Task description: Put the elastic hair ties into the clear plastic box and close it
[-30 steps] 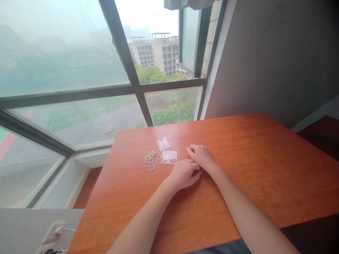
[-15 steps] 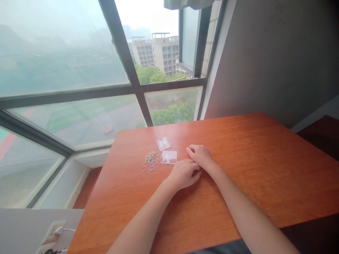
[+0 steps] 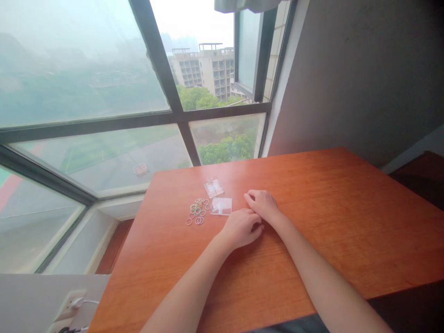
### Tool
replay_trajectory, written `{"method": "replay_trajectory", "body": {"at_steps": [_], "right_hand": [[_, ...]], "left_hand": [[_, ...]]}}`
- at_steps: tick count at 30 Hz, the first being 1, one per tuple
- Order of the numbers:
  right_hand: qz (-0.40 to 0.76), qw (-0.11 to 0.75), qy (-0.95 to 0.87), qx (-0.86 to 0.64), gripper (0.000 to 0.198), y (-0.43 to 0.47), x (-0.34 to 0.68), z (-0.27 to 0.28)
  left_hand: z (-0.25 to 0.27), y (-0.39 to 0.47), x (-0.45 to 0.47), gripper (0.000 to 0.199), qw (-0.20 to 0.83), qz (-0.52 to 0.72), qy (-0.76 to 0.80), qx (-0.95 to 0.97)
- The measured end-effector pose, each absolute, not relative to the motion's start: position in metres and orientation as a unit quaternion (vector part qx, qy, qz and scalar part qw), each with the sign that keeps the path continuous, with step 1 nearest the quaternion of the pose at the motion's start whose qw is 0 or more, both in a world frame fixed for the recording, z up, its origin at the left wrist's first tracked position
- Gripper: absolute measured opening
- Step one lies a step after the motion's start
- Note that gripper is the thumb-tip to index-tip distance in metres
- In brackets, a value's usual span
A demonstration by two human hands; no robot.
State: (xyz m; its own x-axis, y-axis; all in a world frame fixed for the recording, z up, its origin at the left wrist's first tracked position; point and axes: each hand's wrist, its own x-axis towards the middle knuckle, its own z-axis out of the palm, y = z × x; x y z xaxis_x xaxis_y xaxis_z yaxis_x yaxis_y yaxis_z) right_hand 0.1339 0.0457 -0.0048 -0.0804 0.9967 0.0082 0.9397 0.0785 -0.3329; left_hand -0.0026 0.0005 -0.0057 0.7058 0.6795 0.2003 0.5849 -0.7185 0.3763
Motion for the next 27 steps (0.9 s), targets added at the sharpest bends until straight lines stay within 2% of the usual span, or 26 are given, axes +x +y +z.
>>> {"method": "replay_trajectory", "body": {"at_steps": [27], "right_hand": [[0.133,0.104,-0.721,-0.672,0.039,0.0436,0.1323,0.0015]], "left_hand": [[-0.0016,-0.0001,-0.0031,0.011,0.150,0.154,0.350,0.912]]}}
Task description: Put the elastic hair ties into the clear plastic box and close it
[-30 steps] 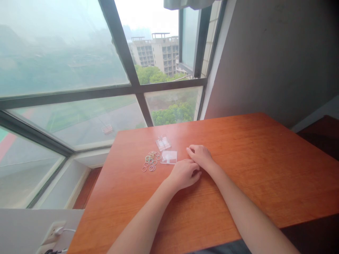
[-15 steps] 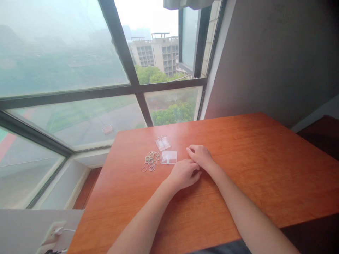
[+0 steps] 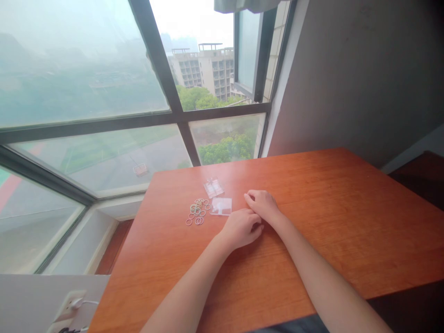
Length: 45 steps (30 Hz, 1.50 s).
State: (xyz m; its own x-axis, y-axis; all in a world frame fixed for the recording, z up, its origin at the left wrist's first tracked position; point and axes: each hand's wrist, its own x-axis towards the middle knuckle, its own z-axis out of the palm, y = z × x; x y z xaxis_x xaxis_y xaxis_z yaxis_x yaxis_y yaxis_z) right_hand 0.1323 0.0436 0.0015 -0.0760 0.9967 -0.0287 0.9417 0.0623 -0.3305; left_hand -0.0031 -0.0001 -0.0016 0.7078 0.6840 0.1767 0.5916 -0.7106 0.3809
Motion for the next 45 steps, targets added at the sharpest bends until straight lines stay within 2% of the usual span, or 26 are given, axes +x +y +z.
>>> {"method": "replay_trajectory", "body": {"at_steps": [45], "right_hand": [[0.132,0.104,-0.720,-0.673,0.039,0.0452,0.1329,-0.0006]], "left_hand": [[-0.0019,-0.0012,-0.0027,0.011,0.153,0.152,0.352,0.911]]}}
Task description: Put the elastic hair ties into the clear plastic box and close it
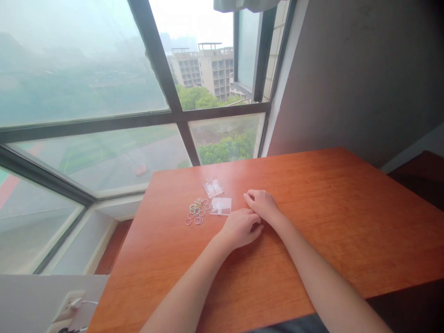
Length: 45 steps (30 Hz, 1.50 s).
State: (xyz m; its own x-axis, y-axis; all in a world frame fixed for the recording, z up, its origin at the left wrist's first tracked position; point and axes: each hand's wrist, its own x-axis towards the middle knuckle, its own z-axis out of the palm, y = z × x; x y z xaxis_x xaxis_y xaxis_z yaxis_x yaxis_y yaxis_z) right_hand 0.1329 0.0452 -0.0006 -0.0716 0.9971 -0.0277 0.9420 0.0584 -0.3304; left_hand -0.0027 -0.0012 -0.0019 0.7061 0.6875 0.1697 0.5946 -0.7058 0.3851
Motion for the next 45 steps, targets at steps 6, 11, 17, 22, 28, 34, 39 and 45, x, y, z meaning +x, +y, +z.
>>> {"method": "replay_trajectory", "body": {"at_steps": [6,11,17,22,28,34,39,45], "right_hand": [[0.142,0.101,-0.724,-0.667,0.035,0.045,0.133,0.000],[0.137,0.122,-0.730,-0.659,0.035,0.043,0.133,0.000],[0.144,0.123,-0.727,-0.660,0.035,0.044,0.132,0.000],[0.144,0.117,-0.729,-0.659,0.034,0.043,0.130,0.002],[0.142,0.110,-0.728,-0.661,0.034,0.042,0.129,0.004],[0.151,0.128,-0.729,-0.655,0.034,0.045,0.133,0.002],[0.170,0.157,-0.728,-0.645,0.030,0.047,0.138,0.003],[0.178,0.162,-0.723,-0.648,0.034,0.046,0.139,0.006]], "left_hand": [[0.016,0.002,-0.016,0.015,0.179,0.221,0.342,0.896],[0.026,0.032,-0.070,0.023,0.118,0.334,0.514,0.782],[0.004,0.066,-0.142,0.030,0.171,0.454,0.626,0.611],[-0.006,0.070,-0.142,0.036,0.200,0.421,0.596,0.653],[-0.007,0.065,-0.123,0.030,0.203,0.371,0.594,0.684],[-0.007,0.056,-0.099,0.023,0.237,0.388,0.594,0.663],[-0.007,0.048,-0.072,0.020,0.234,0.400,0.589,0.662],[-0.006,0.035,-0.039,0.023,0.291,0.421,0.542,0.666]]}}
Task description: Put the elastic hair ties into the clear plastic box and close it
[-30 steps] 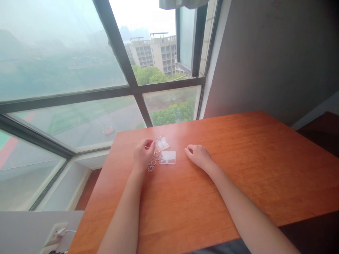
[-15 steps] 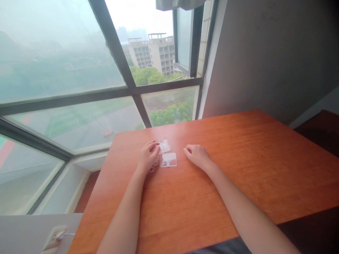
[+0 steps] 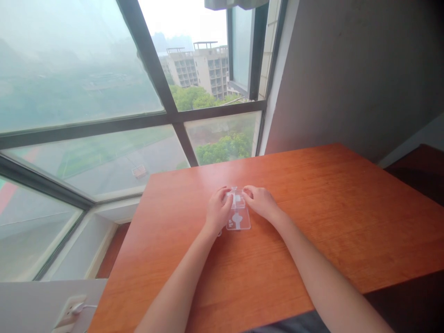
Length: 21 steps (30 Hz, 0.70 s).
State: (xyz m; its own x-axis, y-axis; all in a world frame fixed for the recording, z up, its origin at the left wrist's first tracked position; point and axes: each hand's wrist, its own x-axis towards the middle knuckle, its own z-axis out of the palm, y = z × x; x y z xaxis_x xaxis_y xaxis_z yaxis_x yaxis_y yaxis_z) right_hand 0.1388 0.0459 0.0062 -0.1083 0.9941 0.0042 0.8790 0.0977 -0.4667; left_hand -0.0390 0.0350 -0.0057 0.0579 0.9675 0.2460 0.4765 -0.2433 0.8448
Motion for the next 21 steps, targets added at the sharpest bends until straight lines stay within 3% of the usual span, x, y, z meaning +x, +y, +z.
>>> {"method": "replay_trajectory", "body": {"at_steps": [11,13,18,21], "right_hand": [[0.163,0.130,-0.713,-0.670,0.035,0.048,0.155,0.010],[0.166,0.130,-0.716,-0.665,0.037,0.048,0.156,0.010],[0.179,0.102,-0.728,-0.654,0.051,0.047,0.158,0.010],[0.182,0.101,-0.727,-0.655,0.049,0.048,0.160,0.011]], "left_hand": [[-0.005,0.031,-0.032,0.037,0.466,0.446,0.486,0.590],[-0.002,0.036,-0.044,0.035,0.445,0.412,0.496,0.622],[0.000,0.046,-0.067,0.027,0.231,0.318,0.495,0.775],[0.004,0.047,-0.070,0.028,0.224,0.280,0.456,0.814]]}}
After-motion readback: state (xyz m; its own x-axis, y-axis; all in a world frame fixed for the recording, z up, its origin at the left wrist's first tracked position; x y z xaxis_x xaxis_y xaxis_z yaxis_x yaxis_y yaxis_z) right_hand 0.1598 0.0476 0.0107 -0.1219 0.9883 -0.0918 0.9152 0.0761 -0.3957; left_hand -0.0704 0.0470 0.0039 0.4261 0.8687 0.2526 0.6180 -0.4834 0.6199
